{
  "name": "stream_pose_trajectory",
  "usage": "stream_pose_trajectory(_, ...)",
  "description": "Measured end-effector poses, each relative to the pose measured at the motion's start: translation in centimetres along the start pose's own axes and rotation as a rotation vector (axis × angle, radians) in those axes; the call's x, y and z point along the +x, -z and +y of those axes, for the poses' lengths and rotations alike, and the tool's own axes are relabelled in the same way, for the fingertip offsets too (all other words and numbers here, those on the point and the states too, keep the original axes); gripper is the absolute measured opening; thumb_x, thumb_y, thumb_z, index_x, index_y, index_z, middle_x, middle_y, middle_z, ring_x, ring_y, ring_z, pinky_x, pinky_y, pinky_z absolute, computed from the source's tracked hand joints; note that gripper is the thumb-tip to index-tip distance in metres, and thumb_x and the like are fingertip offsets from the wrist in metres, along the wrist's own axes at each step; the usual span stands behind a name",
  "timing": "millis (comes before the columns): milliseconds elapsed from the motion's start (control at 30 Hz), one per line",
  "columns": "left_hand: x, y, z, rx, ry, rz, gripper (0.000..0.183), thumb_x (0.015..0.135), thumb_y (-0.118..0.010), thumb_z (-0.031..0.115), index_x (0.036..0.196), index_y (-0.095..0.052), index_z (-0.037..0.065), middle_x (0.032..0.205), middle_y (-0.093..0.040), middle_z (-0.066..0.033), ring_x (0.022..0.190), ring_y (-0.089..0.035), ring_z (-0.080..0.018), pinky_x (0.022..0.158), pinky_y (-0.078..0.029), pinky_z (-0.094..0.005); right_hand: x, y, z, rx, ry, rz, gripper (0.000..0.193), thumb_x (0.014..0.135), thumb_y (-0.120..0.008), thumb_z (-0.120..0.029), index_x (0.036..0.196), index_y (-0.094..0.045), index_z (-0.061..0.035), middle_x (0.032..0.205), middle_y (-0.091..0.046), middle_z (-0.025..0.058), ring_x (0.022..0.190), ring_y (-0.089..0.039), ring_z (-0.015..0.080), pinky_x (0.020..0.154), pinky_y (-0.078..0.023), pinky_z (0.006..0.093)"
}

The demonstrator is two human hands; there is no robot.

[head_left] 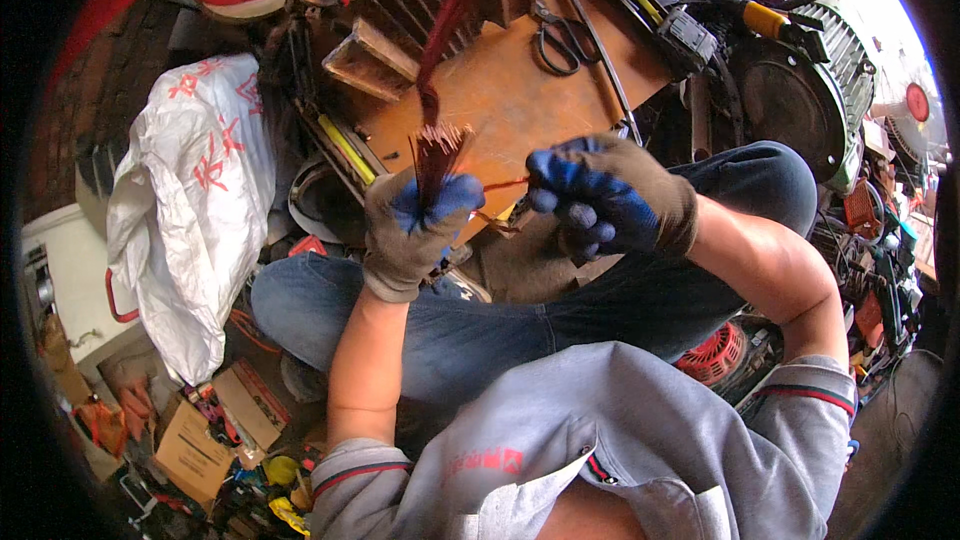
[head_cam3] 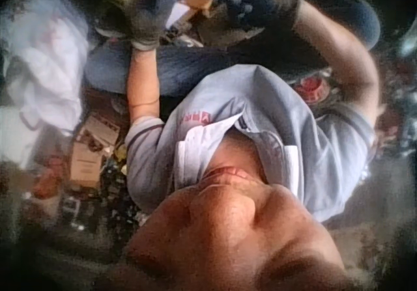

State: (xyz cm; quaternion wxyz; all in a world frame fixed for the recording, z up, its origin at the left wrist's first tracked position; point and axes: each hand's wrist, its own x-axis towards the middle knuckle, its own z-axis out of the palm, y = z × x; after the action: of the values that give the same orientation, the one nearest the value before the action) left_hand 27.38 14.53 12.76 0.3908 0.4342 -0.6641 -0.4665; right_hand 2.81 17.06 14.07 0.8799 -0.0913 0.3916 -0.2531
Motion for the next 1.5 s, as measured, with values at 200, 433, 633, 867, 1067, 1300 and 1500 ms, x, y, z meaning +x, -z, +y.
stream_pose_trajectory(200,-0.5,-0.1,-0.2,-0.196,0.187,-0.062,0.015,0.091,-0.074,0.019,0.091,-0.07,0.005,0.073,-0.069,-0.0021,0.062,-0.064,-0.0096,0.054,-0.047,-0.0235,-0.4,1.1,-1.8,-1.694,1.388,0.267,0.035,0.076,-0.079,-0.032,0.101,-0.069,-0.0086,0.083,-0.065,0.0084,0.076,-0.065,0.0303,0.067,-0.052,0.0384)
stream_pose_trajectory(433,-0.2,-0.7,-0.4,-0.044,-0.025,0.017,0.028,0.089,-0.076,0.032,0.082,-0.071,0.006,0.065,-0.065,0.0002,0.056,-0.059,-0.0102,0.055,-0.046,-0.0282,0.0,0.6,0.3,0.072,-0.022,-0.105,0.035,0.099,-0.062,-0.04,0.09,-0.066,-0.0066,0.067,-0.063,0.0007,0.05,-0.057,0.0085,0.041,-0.044,0.0241)
stream_pose_trajectory(633,-0.1,0.4,-0.3,-0.476,0.526,-0.037,0.025,0.091,-0.073,0.028,0.083,-0.07,0.005,0.066,-0.064,-0.0008,0.054,-0.054,-0.0068,0.05,-0.04,-0.0222,-0.5,0.4,-1.4,-1.169,1.103,0.177,0.042,0.085,-0.077,-0.035,0.113,-0.069,-0.0055,0.083,-0.067,0.0047,0.076,-0.066,0.0219,0.067,-0.054,0.035)
stream_pose_trajectory(867,0.1,-0.3,-0.6,-0.522,0.522,-0.041,0.023,0.092,-0.072,0.029,0.088,-0.072,0.006,0.069,-0.066,-0.0007,0.06,-0.056,-0.0058,0.052,-0.042,-0.0205,-0.5,1.0,-2.1,-1.862,1.577,0.196,0.03,0.07,-0.074,-0.024,0.099,-0.07,-0.0159,0.081,-0.061,0.0016,0.072,-0.061,0.0228,0.064,-0.049,0.0362)
stream_pose_trajectory(1067,-0.2,-0.3,-0.6,-0.153,0.199,-0.134,0.015,0.09,-0.073,0.02,0.095,-0.069,0.006,0.075,-0.069,-0.0053,0.068,-0.065,-0.0144,0.065,-0.051,-0.0284,-0.4,0.5,-0.4,-0.757,0.925,-0.085,0.036,0.095,-0.067,-0.037,0.098,-0.069,-0.0017,0.078,-0.069,0.0038,0.06,-0.059,0.0129,0.055,-0.048,0.0265)
stream_pose_trajectory(1300,0.6,-0.6,-0.4,-0.511,0.523,0.044,0.035,0.091,-0.073,0.038,0.081,-0.071,0.005,0.06,-0.056,0.0044,0.048,-0.046,-0.0045,0.044,-0.032,-0.0204,0.6,0.6,-1.4,-1.304,1.22,0.28,0.032,0.087,-0.074,-0.028,0.111,-0.068,-0.007,0.084,-0.067,0.0064,0.073,-0.066,0.0203,0.062,-0.053,0.032)
stream_pose_trajectory(1500,1.2,-2.4,-0.3,-0.516,0.465,0.163,0.035,0.094,-0.069,0.038,0.083,-0.071,0.005,0.06,-0.056,0.0039,0.048,-0.046,-0.0049,0.045,-0.033,-0.0211,0.6,0.1,-0.6,-1.658,1.242,0.243,0.039,0.076,-0.076,-0.012,0.114,-0.069,-0.0111,0.084,-0.065,0.0065,0.075,-0.066,0.0261,0.064,-0.052,0.0372)
